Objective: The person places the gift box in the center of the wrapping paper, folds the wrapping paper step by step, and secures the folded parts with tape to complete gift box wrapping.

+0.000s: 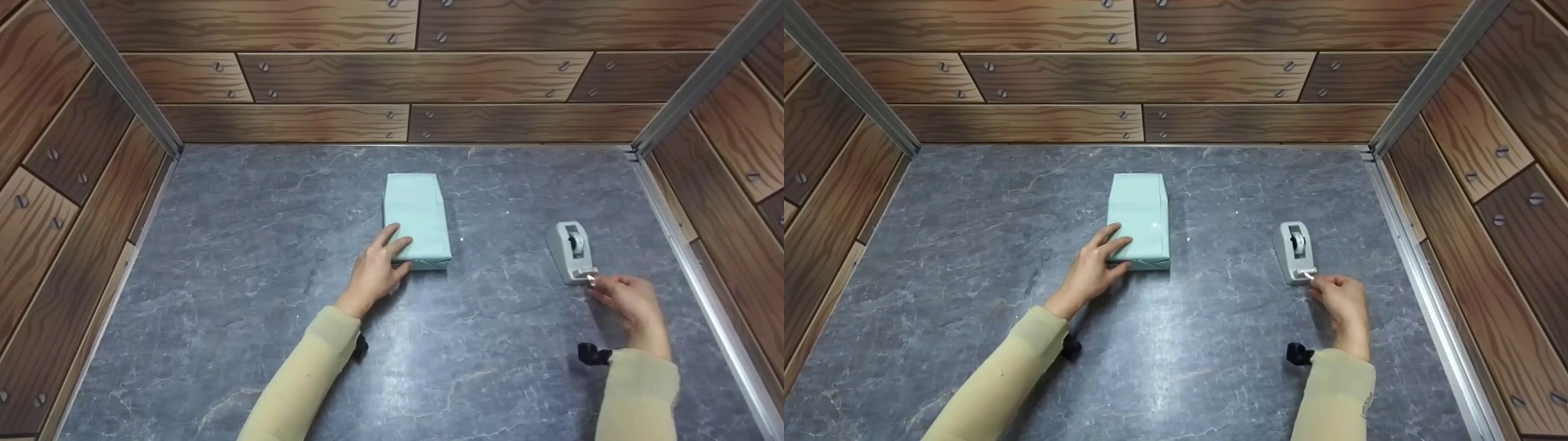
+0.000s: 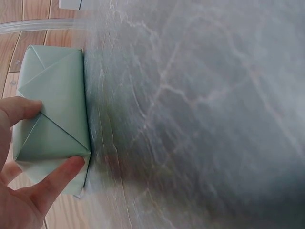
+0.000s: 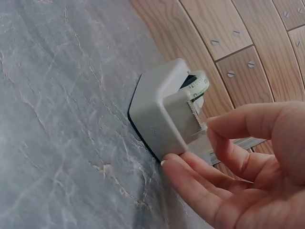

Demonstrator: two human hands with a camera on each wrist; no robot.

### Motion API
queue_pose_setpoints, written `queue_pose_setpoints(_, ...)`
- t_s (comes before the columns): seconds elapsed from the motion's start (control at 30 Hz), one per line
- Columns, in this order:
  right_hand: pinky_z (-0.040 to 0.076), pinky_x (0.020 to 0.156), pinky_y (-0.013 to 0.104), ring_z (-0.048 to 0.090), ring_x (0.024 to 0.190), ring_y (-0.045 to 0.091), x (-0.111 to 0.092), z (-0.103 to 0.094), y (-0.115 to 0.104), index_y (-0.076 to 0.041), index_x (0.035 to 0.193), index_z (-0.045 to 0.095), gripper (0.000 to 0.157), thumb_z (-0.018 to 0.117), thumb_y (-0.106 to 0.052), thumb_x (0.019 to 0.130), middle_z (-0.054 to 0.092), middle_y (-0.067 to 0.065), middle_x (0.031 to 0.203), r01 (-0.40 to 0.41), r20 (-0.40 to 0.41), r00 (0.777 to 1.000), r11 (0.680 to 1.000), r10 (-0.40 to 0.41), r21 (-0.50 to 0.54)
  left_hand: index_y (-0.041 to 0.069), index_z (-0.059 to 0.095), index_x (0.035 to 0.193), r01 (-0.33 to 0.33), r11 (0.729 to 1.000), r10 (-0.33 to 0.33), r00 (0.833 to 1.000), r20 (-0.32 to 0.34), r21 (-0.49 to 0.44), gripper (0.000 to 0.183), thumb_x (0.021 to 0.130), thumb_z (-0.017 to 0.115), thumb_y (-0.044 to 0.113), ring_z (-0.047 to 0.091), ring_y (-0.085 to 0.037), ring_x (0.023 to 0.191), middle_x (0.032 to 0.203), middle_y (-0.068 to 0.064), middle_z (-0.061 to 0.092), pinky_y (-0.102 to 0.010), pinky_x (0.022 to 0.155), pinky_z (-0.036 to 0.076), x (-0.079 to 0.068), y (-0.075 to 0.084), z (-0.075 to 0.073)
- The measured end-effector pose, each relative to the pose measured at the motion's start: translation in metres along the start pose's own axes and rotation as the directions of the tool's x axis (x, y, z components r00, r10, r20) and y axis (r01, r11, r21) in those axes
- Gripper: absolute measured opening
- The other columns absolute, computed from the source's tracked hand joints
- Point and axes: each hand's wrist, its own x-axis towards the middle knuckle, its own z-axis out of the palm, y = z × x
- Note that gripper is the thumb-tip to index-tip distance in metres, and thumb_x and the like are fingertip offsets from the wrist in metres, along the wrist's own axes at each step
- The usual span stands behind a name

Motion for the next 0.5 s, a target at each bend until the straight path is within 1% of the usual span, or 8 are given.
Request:
queue_pose_setpoints(0.03, 0.049, 0.074, 0.019, 0.062, 0.078, 0.006, 0.006, -0.002, 0.006, 0.005, 0.095, 0.053, 0.019, 0.062, -0.008, 0.084, 0.057, 0.002, 0.089, -0.005, -0.013, 1.0, 1.0, 0.006, 0.028, 0.022, 0.058, 0.124, 0.001, 1.0, -0.001, 1.0, 0.002, 0.0, 0.045, 0.081, 0.069, 0.029, 0.056, -0.032, 0.099, 0.14, -0.005, 0.036, -0.039, 0.075, 0.05, 0.0, 0.0, 0.0)
queue_pose_setpoints(0.1, 0.049, 0.073, 0.019, 0.062, 0.077, 0.006, 0.007, 0.0, 0.009, 0.004, 0.095, 0.051, 0.02, 0.06, -0.009, 0.084, 0.059, 0.001, 0.087, 0.004, -0.045, 0.999, 1.0, -0.003, 0.029, 0.023, 0.058, 0.124, 0.002, 1.0, -0.002, 1.0, 0.004, 0.004, 0.045, 0.081, 0.069, 0.029, 0.056, -0.032, 0.1, 0.14, -0.005, 0.036, -0.039, 0.075, 0.05, -0.001, 0.0, 0.0)
queue_pose_setpoints(0.17, 0.049, 0.073, 0.02, 0.062, 0.079, 0.006, 0.002, 0.003, 0.005, 0.003, 0.096, 0.05, 0.02, 0.059, -0.011, 0.085, 0.061, -0.002, 0.084, -0.006, -0.04, 0.999, 0.999, 0.008, 0.043, 0.023, 0.057, 0.124, 0.0, 1.0, 0.0, 1.0, 0.001, 0.009, 0.045, 0.081, 0.069, 0.03, 0.056, -0.032, 0.1, 0.14, -0.006, 0.036, -0.039, 0.076, 0.05, -0.001, -0.001, 0.001)
queue_pose_setpoints(0.27, 0.05, 0.073, 0.022, 0.064, 0.08, 0.008, -0.009, 0.008, -0.005, 0.0, 0.092, 0.054, 0.02, 0.064, -0.016, 0.083, 0.063, -0.002, 0.083, -0.023, -0.057, 0.998, 0.998, 0.026, 0.056, 0.022, 0.058, 0.124, -0.002, 1.0, 0.002, 1.0, -0.008, 0.006, 0.046, 0.08, 0.07, 0.028, 0.055, -0.032, 0.102, 0.14, -0.006, 0.037, -0.039, 0.078, 0.049, 0.0, -0.001, 0.001)
queue_pose_setpoints(0.37, 0.05, 0.076, 0.027, 0.064, 0.086, 0.015, -0.022, 0.015, -0.016, 0.002, 0.093, 0.056, 0.032, 0.068, -0.025, 0.081, 0.061, 0.006, 0.093, 0.004, -0.062, 0.998, 0.998, -0.008, -0.069, 0.021, 0.058, 0.124, -0.003, 1.0, 0.004, 1.0, -0.011, 0.006, 0.046, 0.08, 0.07, 0.028, 0.054, -0.032, 0.104, 0.139, -0.007, 0.037, -0.039, 0.078, 0.049, 0.001, -0.001, 0.001)
queue_pose_setpoints(0.4, 0.05, 0.077, 0.028, 0.064, 0.088, 0.018, -0.026, 0.018, -0.02, 0.003, 0.095, 0.056, 0.037, 0.069, -0.028, 0.08, 0.059, 0.01, 0.097, 0.006, -0.079, 0.997, 0.993, -0.015, -0.117, 0.021, 0.058, 0.124, -0.004, 1.0, 0.004, 1.0, -0.01, 0.006, 0.046, 0.08, 0.07, 0.029, 0.054, -0.032, 0.105, 0.139, -0.007, 0.037, -0.039, 0.078, 0.049, 0.001, -0.001, 0.001)
queue_pose_setpoints(0.43, 0.05, 0.078, 0.03, 0.063, 0.092, 0.021, -0.03, 0.02, -0.023, 0.005, 0.099, 0.056, 0.042, 0.068, -0.031, 0.081, 0.057, 0.015, 0.102, 0.012, -0.078, 0.997, 0.985, -0.026, -0.174, 0.021, 0.058, 0.124, -0.002, 1.0, 0.002, 1.0, -0.006, 0.005, 0.046, 0.08, 0.07, 0.029, 0.054, -0.032, 0.105, 0.14, -0.007, 0.036, -0.038, 0.078, 0.049, 0.001, 0.0, 0.001)
queue_pose_setpoints(0.5, 0.049, 0.08, 0.033, 0.061, 0.097, 0.023, -0.034, 0.024, -0.029, 0.006, 0.104, 0.056, 0.049, 0.066, -0.036, 0.081, 0.053, 0.018, 0.109, -0.001, -0.101, 0.995, 0.961, -0.028, -0.275, 0.022, 0.057, 0.124, 0.001, 1.0, -0.001, 1.0, 0.001, 0.003, 0.046, 0.08, 0.07, 0.03, 0.055, -0.031, 0.105, 0.14, -0.007, 0.036, -0.038, 0.077, 0.05, 0.001, 0.0, 0.0)
